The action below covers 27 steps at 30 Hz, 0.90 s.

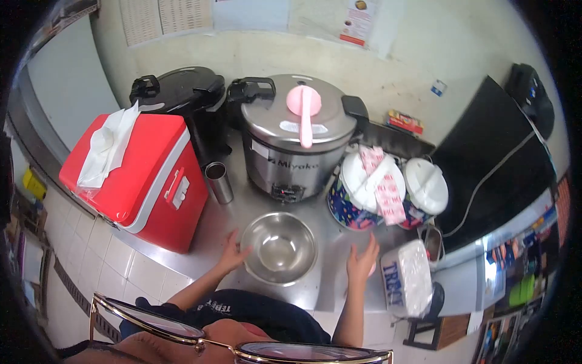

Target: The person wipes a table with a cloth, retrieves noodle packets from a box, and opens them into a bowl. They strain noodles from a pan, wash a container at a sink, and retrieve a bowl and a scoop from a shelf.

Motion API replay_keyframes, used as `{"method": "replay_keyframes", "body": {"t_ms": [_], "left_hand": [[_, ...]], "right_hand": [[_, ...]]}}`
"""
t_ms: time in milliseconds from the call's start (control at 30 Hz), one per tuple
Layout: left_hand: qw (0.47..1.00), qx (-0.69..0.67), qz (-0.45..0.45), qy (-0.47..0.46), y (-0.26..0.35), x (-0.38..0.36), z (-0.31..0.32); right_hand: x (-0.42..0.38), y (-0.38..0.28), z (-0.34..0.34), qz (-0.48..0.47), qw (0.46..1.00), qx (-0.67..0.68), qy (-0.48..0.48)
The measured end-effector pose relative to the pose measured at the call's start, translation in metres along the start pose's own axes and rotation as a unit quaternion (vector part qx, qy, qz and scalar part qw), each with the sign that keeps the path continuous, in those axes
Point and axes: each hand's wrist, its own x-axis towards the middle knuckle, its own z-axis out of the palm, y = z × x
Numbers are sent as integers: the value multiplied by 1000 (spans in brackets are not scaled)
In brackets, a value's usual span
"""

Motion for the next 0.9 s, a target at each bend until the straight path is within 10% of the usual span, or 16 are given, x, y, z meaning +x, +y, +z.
{"method": "replay_keyframes", "body": {"t_ms": [133, 267, 400, 700, 900], "left_hand": [[968, -125, 174, 129, 95, 82, -67], [955, -181, 188, 140, 144, 155, -110], [890, -143, 199, 384, 99, 143, -89], [903, -76, 15, 422, -5, 185, -32], [914, -75, -29, 397, -17, 198, -34]], "right_hand": [[155, -149, 42, -187, 960, 206, 22], [263, -228, 104, -113, 976, 70, -175], [326, -250, 135, -165, 959, 83, -215], [352, -391, 235, -235, 905, 166, -314], [356, -420, 271, -243, 879, -72, -404]]}}
